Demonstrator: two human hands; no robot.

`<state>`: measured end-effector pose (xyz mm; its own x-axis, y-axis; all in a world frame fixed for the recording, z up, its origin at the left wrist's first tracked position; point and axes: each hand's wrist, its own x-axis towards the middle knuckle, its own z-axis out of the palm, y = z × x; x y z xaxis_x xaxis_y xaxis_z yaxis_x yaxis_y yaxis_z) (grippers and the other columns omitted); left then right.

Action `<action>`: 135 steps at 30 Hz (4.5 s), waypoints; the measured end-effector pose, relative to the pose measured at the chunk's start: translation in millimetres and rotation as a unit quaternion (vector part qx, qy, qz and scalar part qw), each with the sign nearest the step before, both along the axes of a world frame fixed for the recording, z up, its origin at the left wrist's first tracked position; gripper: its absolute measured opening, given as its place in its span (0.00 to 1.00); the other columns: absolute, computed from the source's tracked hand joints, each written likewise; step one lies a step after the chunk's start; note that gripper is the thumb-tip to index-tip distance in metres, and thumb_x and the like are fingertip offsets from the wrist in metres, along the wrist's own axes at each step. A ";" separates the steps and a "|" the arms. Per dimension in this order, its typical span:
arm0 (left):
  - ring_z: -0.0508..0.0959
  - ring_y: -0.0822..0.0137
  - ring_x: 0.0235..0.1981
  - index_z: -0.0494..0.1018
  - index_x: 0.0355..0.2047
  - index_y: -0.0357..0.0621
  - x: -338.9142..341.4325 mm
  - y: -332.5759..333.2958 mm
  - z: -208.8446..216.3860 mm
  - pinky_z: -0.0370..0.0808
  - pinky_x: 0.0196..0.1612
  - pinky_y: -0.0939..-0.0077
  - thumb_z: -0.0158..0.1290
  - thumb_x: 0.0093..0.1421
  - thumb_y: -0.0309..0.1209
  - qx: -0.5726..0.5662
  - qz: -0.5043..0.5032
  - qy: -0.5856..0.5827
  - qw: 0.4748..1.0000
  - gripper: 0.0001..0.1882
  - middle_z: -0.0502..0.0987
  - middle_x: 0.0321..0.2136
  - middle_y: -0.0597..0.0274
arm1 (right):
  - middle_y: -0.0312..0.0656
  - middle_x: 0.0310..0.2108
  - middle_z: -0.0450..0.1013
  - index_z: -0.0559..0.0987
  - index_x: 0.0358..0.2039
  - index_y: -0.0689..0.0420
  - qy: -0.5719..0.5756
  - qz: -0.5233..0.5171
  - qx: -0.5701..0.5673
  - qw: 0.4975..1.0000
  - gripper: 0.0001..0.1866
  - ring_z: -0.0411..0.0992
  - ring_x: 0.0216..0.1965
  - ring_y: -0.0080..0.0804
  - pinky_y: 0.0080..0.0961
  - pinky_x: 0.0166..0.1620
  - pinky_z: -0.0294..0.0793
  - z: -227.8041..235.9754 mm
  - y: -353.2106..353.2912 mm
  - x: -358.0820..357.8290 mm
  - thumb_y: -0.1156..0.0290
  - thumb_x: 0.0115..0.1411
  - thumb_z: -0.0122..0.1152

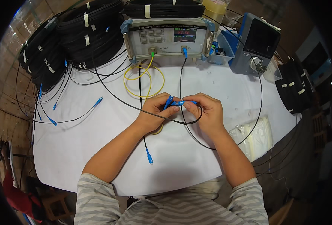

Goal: Testing the continuity and signal of fiber optic cables using a light source and power meter.

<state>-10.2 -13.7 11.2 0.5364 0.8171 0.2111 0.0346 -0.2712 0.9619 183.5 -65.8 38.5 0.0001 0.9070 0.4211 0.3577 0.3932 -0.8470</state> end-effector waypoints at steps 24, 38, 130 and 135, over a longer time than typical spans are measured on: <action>0.63 0.78 0.22 0.72 0.44 0.39 -7.7 0.3 3.6 0.60 0.26 0.82 0.44 0.68 0.36 -0.049 -0.001 0.078 0.996 0.14 0.66 0.20 0.71 | 0.37 0.32 0.78 0.79 0.38 0.63 0.199 -0.048 -0.066 0.977 0.12 0.76 0.33 0.21 0.17 0.39 0.75 -5.8 6.4 9.0 0.66 0.62 0.64; 0.65 0.75 0.25 0.73 0.39 0.38 -7.1 0.0 5.3 0.65 0.31 0.80 0.46 0.68 0.30 0.121 0.014 0.094 0.988 0.09 0.68 0.21 0.67 | 0.40 0.32 0.78 0.79 0.39 0.65 0.198 -0.016 -0.111 0.974 0.12 0.77 0.31 0.23 0.18 0.38 0.76 -8.7 7.0 8.6 0.68 0.63 0.63; 0.73 0.77 0.34 0.77 0.41 0.36 -9.0 3.0 -2.7 0.71 0.39 0.81 0.55 0.65 0.34 -0.093 -0.054 -0.010 0.994 0.12 0.78 0.31 0.67 | 0.40 0.33 0.79 0.80 0.38 0.65 0.201 0.086 -0.169 0.961 0.10 0.74 0.35 0.22 0.19 0.42 0.75 -13.5 3.4 2.3 0.72 0.59 0.66; 0.72 0.78 0.33 0.77 0.39 0.36 -8.1 2.6 -0.4 0.71 0.39 0.81 0.57 0.63 0.33 -0.091 -0.046 0.000 0.995 0.11 0.78 0.30 0.68 | 0.40 0.33 0.79 0.80 0.38 0.65 0.219 0.089 -0.181 0.955 0.10 0.75 0.35 0.22 0.19 0.42 0.75 -14.7 2.2 1.8 0.72 0.59 0.66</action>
<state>-18.4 -11.2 10.8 0.6114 0.7886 0.0649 0.0171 -0.0952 0.9953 185.3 -63.6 23.8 -0.0630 0.9953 0.0738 -0.1059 0.0669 -0.9921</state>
